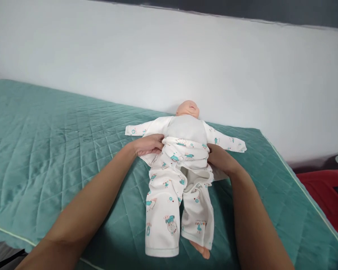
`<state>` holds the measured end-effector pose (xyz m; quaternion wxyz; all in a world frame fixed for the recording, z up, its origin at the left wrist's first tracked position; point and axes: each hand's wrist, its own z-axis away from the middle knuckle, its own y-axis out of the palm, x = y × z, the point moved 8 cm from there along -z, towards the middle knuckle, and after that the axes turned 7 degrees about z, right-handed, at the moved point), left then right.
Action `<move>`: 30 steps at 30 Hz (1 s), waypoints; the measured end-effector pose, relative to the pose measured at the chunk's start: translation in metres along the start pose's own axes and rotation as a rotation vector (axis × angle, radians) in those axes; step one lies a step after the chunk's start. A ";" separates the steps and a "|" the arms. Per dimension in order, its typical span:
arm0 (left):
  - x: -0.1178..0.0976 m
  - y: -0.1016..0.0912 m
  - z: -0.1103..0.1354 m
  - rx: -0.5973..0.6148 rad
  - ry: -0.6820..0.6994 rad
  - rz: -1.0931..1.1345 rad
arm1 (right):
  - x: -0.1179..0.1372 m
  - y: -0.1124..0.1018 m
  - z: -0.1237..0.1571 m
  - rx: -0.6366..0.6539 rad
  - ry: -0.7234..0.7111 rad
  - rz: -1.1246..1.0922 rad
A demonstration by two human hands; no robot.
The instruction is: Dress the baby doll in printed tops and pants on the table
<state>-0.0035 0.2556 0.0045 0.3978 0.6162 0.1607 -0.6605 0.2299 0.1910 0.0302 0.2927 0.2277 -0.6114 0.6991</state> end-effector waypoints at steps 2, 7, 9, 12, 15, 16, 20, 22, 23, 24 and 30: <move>0.004 0.004 0.001 0.004 -0.044 0.063 | 0.006 0.005 0.006 0.042 -0.033 -0.210; 0.003 0.005 0.002 -0.062 -0.010 0.137 | 0.006 0.017 0.011 0.098 -0.045 -0.621; 0.002 0.005 0.002 -0.048 0.014 0.167 | 0.001 0.021 0.010 0.110 -0.021 -0.695; 0.002 0.006 0.001 -0.037 0.035 0.190 | -0.005 0.021 0.010 0.088 0.010 -0.746; 0.002 0.003 0.002 -0.062 0.053 0.206 | -0.005 0.020 0.011 0.080 0.009 -0.823; 0.002 0.002 0.002 -0.068 0.061 0.213 | -0.005 0.020 0.012 0.078 0.004 -0.853; 0.000 0.003 0.003 -0.058 0.083 0.211 | -0.005 0.021 0.013 0.090 -0.003 -0.914; -0.001 0.004 0.003 -0.061 0.091 0.193 | -0.006 0.022 0.013 0.104 0.000 -0.918; -0.001 0.004 0.004 -0.069 0.094 0.181 | -0.007 0.022 0.013 0.108 0.003 -0.917; -0.002 0.004 0.004 -0.078 0.096 0.169 | -0.008 0.022 0.012 0.108 0.006 -0.913; -0.005 0.009 0.008 -0.082 0.110 0.080 | -0.012 0.023 0.009 0.135 0.000 -0.902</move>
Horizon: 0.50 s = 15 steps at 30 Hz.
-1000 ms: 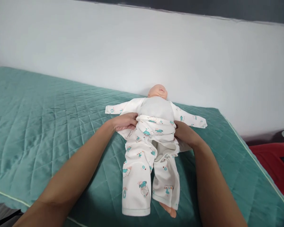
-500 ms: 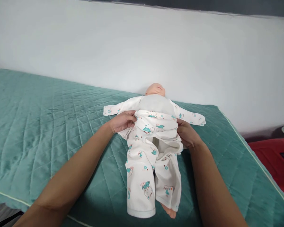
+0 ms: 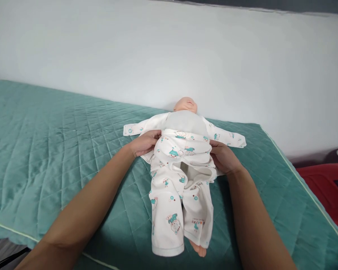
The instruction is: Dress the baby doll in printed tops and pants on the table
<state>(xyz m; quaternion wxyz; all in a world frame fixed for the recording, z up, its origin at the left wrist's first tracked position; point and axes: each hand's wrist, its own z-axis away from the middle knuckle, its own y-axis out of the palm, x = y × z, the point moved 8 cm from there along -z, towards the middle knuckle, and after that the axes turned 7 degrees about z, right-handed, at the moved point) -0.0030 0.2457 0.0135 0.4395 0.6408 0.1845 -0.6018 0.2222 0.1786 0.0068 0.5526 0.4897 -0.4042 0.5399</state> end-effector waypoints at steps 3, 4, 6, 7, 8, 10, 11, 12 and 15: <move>0.001 0.001 0.001 -0.013 -0.016 -0.059 | -0.002 -0.002 -0.003 -0.011 0.006 0.013; 0.001 0.001 0.001 -0.020 -0.022 -0.072 | -0.002 -0.003 -0.003 -0.019 0.009 0.026; 0.001 0.001 0.001 -0.027 -0.017 -0.094 | -0.003 -0.004 -0.003 -0.030 0.013 0.059; 0.001 0.002 0.001 -0.032 -0.011 -0.105 | -0.003 -0.004 -0.003 -0.033 0.014 0.078; 0.001 0.002 0.000 -0.037 -0.006 -0.114 | -0.003 -0.003 -0.003 -0.036 0.016 0.098; 0.001 0.002 0.000 -0.051 -0.002 -0.119 | -0.002 -0.002 -0.002 -0.044 0.016 0.148; 0.001 0.002 0.000 -0.057 -0.003 -0.115 | -0.002 -0.002 -0.003 -0.055 0.012 0.177; 0.001 0.003 -0.001 -0.060 -0.001 -0.107 | -0.001 -0.003 -0.003 -0.075 0.005 0.208; 0.001 0.005 -0.002 -0.055 0.019 -0.096 | 0.001 -0.007 -0.005 -0.156 -0.027 0.288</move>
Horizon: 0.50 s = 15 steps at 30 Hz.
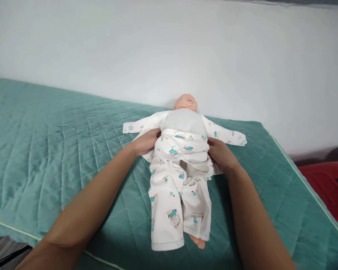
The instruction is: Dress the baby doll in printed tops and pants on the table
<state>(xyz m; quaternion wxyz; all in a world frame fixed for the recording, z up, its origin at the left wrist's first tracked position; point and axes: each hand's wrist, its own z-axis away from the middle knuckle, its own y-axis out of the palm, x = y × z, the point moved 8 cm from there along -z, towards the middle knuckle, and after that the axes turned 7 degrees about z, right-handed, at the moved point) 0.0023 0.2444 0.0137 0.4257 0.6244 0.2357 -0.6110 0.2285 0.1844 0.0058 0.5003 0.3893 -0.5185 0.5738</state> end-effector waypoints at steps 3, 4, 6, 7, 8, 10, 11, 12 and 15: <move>0.003 -0.002 -0.002 -0.021 -0.001 -0.005 | 0.000 -0.002 -0.002 -0.050 -0.014 0.039; 0.005 -0.003 -0.003 -0.034 -0.009 -0.006 | 0.000 -0.002 -0.002 -0.053 -0.016 0.041; 0.007 -0.006 -0.003 -0.061 -0.022 -0.006 | 0.000 -0.002 0.000 -0.038 -0.014 0.035; 0.008 -0.007 -0.003 -0.072 -0.026 -0.007 | 0.000 -0.002 0.001 -0.025 -0.010 0.025; 0.008 -0.008 -0.003 -0.083 -0.029 -0.009 | 0.000 -0.002 0.003 -0.016 -0.003 0.011; 0.008 -0.010 -0.003 -0.107 -0.027 -0.017 | 0.001 -0.006 0.006 -0.019 0.008 -0.012; 0.007 -0.010 -0.002 -0.117 -0.025 -0.023 | 0.001 -0.008 0.007 -0.033 0.007 -0.011; 0.007 -0.010 -0.002 -0.122 -0.025 -0.031 | 0.002 -0.010 0.009 -0.051 0.002 0.003; 0.006 -0.010 -0.001 -0.129 -0.018 -0.058 | 0.006 -0.016 0.010 -0.111 -0.045 0.150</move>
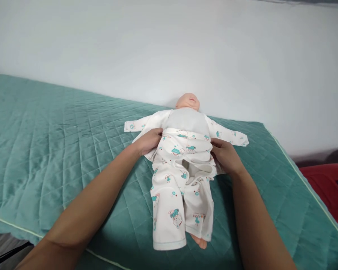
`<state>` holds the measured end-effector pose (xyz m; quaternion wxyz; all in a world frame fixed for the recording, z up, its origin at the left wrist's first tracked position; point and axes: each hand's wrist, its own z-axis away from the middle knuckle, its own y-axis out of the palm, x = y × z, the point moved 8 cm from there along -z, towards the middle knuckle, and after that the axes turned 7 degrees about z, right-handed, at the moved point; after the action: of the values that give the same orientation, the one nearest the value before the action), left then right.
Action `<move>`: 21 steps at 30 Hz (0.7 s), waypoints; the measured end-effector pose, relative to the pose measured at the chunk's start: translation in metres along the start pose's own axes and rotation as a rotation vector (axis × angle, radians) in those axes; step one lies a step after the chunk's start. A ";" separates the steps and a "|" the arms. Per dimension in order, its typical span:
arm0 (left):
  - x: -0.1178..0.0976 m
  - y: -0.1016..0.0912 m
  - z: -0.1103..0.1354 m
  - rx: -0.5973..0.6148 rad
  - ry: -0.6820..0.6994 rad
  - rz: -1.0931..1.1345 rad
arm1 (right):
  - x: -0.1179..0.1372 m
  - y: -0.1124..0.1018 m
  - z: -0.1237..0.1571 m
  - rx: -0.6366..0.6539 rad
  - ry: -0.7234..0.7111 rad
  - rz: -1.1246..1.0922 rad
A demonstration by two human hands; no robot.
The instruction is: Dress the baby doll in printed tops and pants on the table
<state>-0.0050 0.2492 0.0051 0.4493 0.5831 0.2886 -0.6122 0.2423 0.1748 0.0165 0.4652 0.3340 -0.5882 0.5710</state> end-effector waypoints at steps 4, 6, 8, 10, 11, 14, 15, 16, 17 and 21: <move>-0.003 -0.003 0.000 -0.038 0.048 -0.049 | 0.006 -0.002 -0.003 -0.065 -0.098 0.266; -0.004 -0.002 0.000 -0.034 0.069 -0.070 | 0.007 -0.002 -0.006 -0.095 -0.126 0.316; -0.004 -0.001 -0.001 -0.014 0.076 -0.085 | 0.007 -0.002 -0.008 -0.120 -0.142 0.324; -0.003 0.000 -0.001 -0.003 0.076 -0.092 | 0.007 -0.001 -0.010 -0.122 -0.150 0.335; -0.003 0.000 -0.002 -0.002 0.076 -0.091 | 0.007 0.001 -0.011 -0.114 -0.154 0.343; -0.002 0.000 -0.002 -0.001 0.075 -0.072 | 0.009 0.006 -0.011 -0.078 -0.176 0.358; -0.002 0.000 -0.002 0.003 0.074 -0.063 | 0.010 0.008 -0.011 -0.070 -0.187 0.354; -0.002 0.001 -0.002 0.005 0.075 -0.055 | 0.011 0.009 -0.011 -0.064 -0.198 0.346; -0.002 0.001 -0.002 0.006 0.076 -0.048 | 0.013 0.010 -0.011 -0.062 -0.207 0.337; -0.001 0.003 -0.002 -0.012 0.086 -0.038 | 0.014 0.009 -0.011 -0.075 -0.221 0.291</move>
<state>-0.0017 0.2500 0.0066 0.4281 0.6007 0.3223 -0.5933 0.2312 0.1889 0.0255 0.3222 0.2885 -0.6987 0.5699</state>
